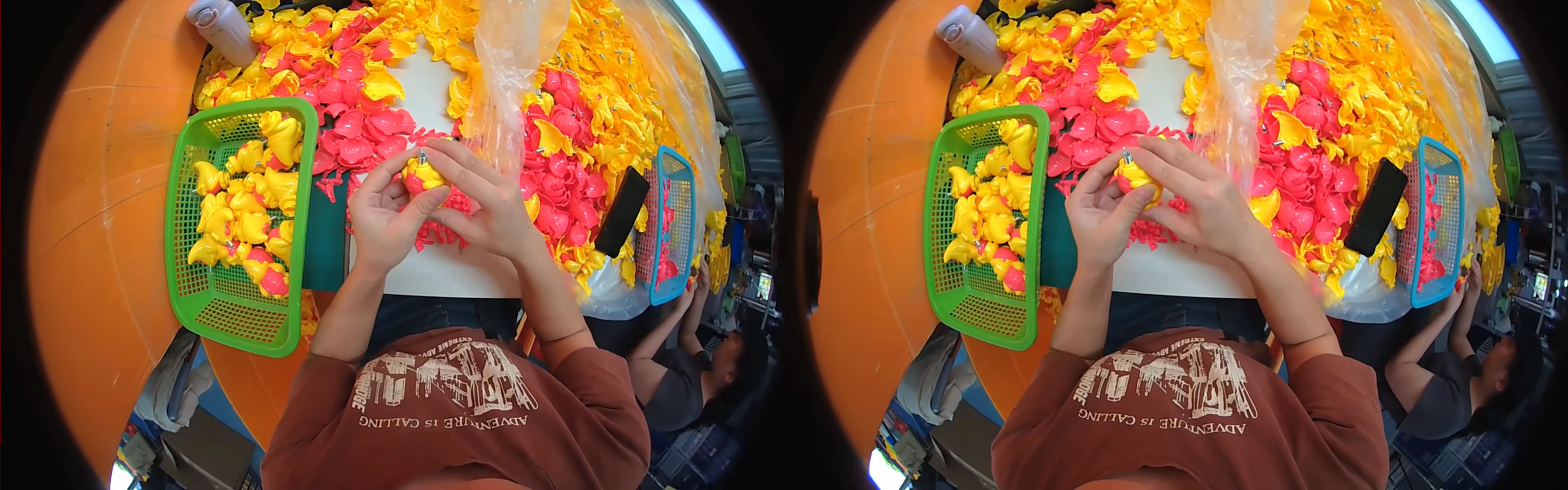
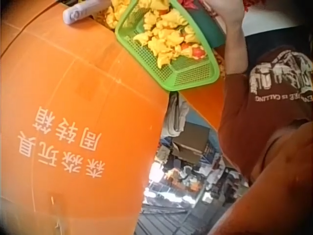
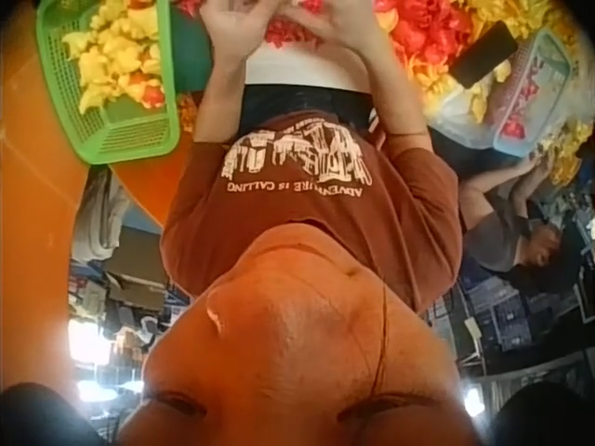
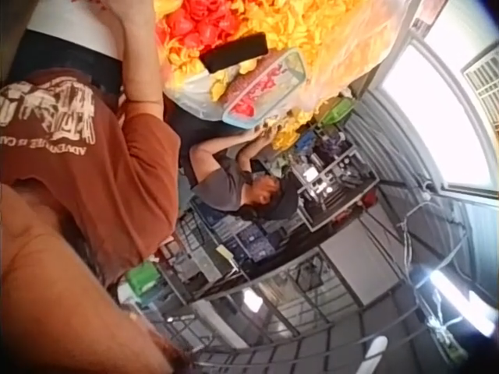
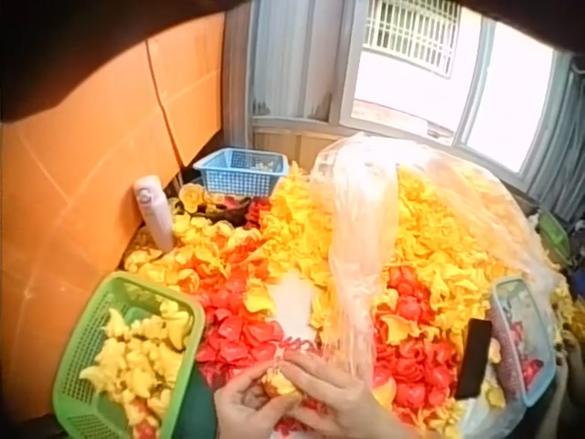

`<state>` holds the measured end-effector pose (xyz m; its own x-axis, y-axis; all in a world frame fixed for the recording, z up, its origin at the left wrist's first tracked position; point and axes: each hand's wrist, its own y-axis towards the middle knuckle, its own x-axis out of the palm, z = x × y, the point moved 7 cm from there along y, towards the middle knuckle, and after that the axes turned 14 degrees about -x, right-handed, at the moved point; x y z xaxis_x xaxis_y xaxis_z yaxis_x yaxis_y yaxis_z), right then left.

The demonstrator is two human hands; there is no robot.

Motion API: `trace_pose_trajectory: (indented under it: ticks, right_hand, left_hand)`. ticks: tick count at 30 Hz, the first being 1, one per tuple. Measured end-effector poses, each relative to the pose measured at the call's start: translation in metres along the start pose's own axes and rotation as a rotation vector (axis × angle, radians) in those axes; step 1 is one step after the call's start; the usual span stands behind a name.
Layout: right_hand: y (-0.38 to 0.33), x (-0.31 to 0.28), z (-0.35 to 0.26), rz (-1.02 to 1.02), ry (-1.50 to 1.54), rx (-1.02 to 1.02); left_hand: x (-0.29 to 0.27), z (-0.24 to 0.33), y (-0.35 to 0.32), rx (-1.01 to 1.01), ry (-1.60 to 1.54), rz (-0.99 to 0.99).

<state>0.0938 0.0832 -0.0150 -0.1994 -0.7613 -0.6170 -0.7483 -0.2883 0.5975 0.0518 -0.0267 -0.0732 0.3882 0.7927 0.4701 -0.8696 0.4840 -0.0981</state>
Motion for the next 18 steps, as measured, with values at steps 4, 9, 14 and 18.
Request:
trace_pose_trajectory:
  ticks: [4,9,14,18]
  right_hand:
    - [-0.006,-0.006,0.005,0.012,0.237,0.098]
    - [-0.015,-0.009,0.01,-0.025,0.479,0.193]
    - [-0.019,-0.011,0.007,0.001,0.542,0.208]
    - [-0.023,-0.013,0.002,-0.02,0.552,0.227]
  left_hand:
    - [0.009,0.009,-0.008,-0.035,0.015,-0.023]
    - [0.008,0.007,-0.015,-0.156,-0.01,-0.096]
    - [0.008,0.005,-0.019,-0.199,0.017,-0.107]
    - [0.01,0.005,-0.022,-0.207,0.04,-0.117]
